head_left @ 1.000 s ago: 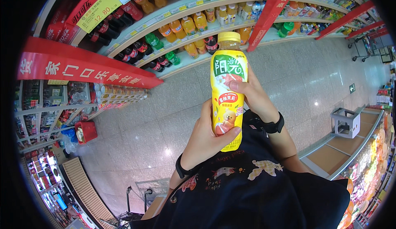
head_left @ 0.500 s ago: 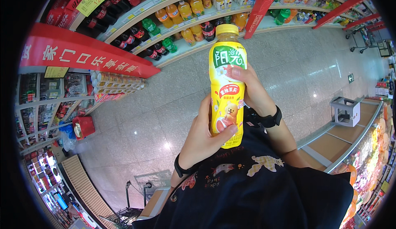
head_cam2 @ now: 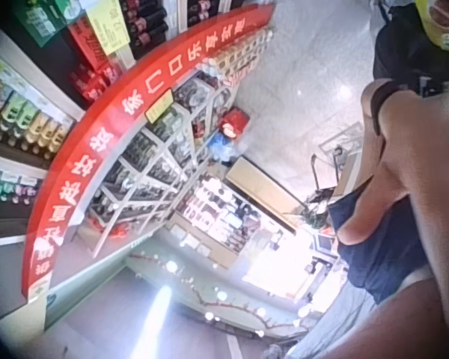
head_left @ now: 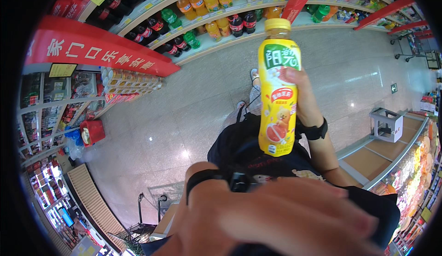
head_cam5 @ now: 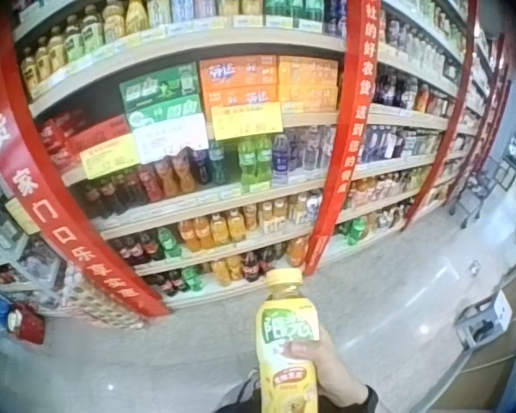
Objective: The person picks up several bottled beverages from a shopping cart and from shelves by hand, turning them over to check labels before placing them back or moving them within the cart.
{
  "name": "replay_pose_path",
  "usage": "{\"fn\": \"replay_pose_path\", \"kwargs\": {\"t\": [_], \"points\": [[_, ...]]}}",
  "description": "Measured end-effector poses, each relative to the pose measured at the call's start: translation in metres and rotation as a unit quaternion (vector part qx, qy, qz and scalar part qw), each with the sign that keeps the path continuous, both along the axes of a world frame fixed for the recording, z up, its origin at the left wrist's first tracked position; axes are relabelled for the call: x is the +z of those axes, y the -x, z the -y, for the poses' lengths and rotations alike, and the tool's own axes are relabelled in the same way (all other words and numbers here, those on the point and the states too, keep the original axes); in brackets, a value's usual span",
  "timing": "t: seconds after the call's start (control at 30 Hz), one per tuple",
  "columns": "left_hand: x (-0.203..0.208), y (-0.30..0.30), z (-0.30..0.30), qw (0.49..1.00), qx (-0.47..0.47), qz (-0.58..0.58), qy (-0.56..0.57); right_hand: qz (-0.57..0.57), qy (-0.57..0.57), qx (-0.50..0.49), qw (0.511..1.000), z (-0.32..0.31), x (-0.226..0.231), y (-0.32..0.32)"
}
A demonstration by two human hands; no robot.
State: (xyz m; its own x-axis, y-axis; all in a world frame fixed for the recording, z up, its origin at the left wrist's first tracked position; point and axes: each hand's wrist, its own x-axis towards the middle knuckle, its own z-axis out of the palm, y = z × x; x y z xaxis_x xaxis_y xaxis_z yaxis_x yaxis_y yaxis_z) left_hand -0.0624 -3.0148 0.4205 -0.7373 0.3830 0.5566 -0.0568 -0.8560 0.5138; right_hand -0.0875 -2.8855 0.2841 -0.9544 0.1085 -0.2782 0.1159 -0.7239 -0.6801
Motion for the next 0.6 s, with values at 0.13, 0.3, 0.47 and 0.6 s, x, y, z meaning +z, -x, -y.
{"fn": "replay_pose_path", "kwargs": {"t": [0.13, 0.3, 0.47, 0.6], "points": [[-0.006, -0.004, -0.020, 0.988, -0.140, 0.029, -0.052, -0.004, -0.057, -0.019, 0.998, -0.012, -0.005, -0.004], [-0.004, -0.019, -0.046, 0.951, -0.278, 0.076, -0.115, -0.001, -0.075, -0.046, 0.996, -0.026, 0.002, -0.015], [-0.014, -0.020, -0.065, 0.877, -0.463, 0.016, -0.127, 0.018, -0.101, -0.089, 0.991, -0.025, 0.008, -0.027], [-0.034, -0.003, -0.072, 0.795, -0.570, -0.179, 0.106, -0.010, -0.031, -0.107, 0.994, -0.033, 0.001, -0.020]]}}
